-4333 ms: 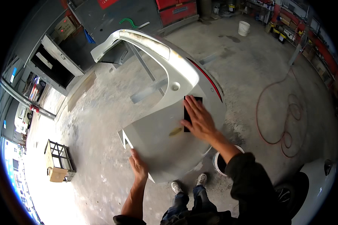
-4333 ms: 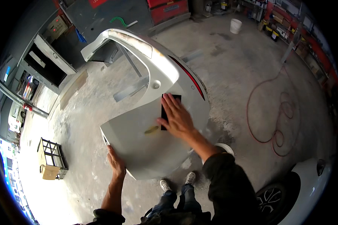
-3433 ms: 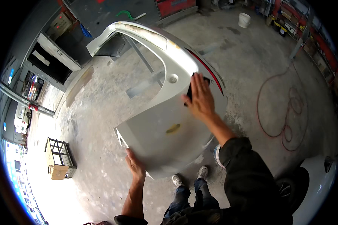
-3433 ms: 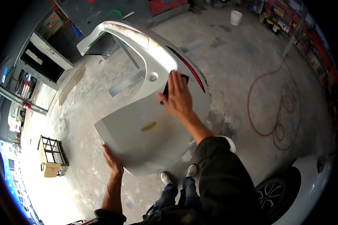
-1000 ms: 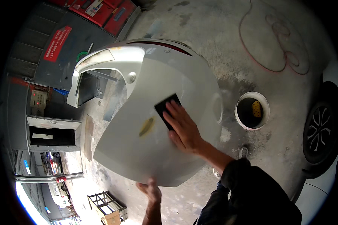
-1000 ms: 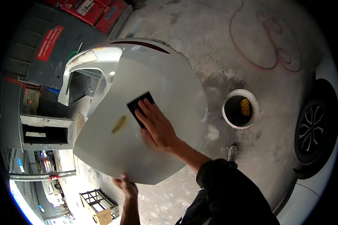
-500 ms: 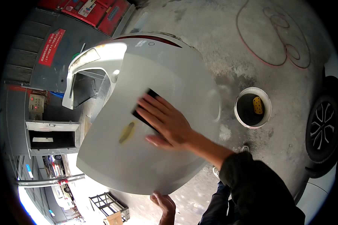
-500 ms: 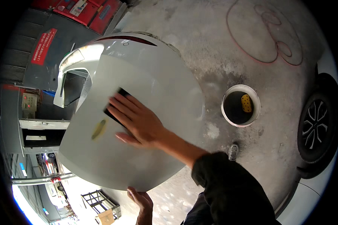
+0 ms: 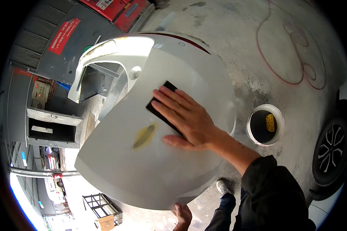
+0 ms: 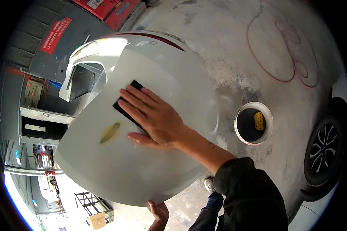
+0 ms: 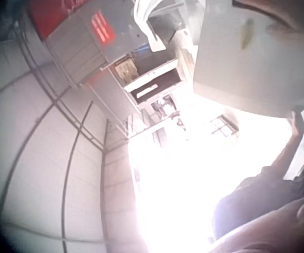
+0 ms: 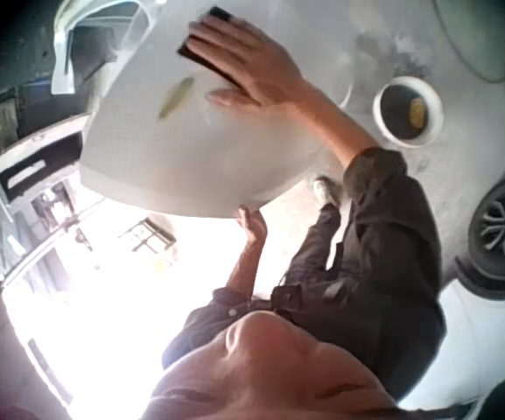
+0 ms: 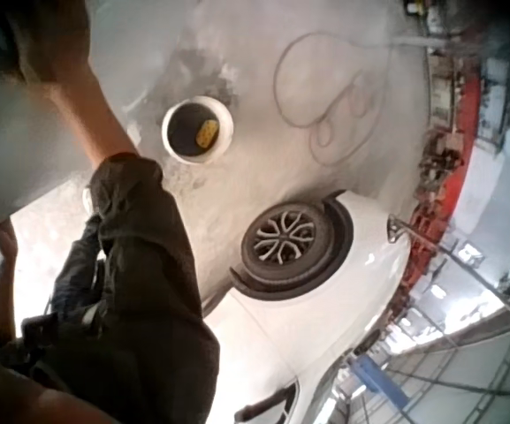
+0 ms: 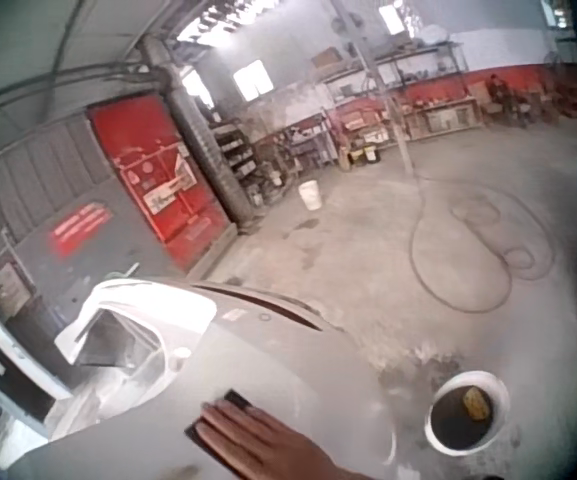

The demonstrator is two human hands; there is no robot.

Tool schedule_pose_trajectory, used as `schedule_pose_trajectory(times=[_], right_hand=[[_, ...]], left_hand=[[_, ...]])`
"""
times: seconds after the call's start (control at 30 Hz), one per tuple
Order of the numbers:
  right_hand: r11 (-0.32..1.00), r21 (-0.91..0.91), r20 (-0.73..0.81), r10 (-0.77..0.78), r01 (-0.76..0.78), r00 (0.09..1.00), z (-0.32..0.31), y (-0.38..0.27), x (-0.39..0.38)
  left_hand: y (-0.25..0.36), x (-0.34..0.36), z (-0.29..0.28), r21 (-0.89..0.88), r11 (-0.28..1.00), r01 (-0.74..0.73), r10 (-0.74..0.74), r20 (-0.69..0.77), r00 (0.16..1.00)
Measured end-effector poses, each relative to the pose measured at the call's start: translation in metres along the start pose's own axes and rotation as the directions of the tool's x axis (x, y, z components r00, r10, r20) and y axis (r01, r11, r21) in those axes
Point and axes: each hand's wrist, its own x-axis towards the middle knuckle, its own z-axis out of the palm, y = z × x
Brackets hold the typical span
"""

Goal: The person sands a white car bumper with a sanding block, repeatedly dipping the block into a bucket of water. The person works on the main face and edges of the bumper, which is mounted on a stand in a garage.

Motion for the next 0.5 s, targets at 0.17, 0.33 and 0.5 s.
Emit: schedule_pose_trajectory(times=[0.17, 0.33, 0.5], right_hand=[[0.989, 0.086, -0.089, 0.127, -0.119, 0.988, 0.028, -0.007, -0.052], [0.982, 0.043, -0.137, 0.186, -0.182, 0.973, 0.054, -0.01, -0.145], [0.996, -0.071, 0.108, -0.05, 0.057, 0.993, -0.01, 0.021, 0.021]], left_hand=[[-0.009, -0.001, 0.01, -0.162, 0.986, 0.035, -0.042, -0.042, 0.998], [-0.02, -0.006, 0.012, -0.212, 0.975, 0.063, -0.074, -0.044, 0.996], [-0.02, -0.015, 0.007, -0.286, 0.955, 0.085, -0.112, -0.077, 0.991]])
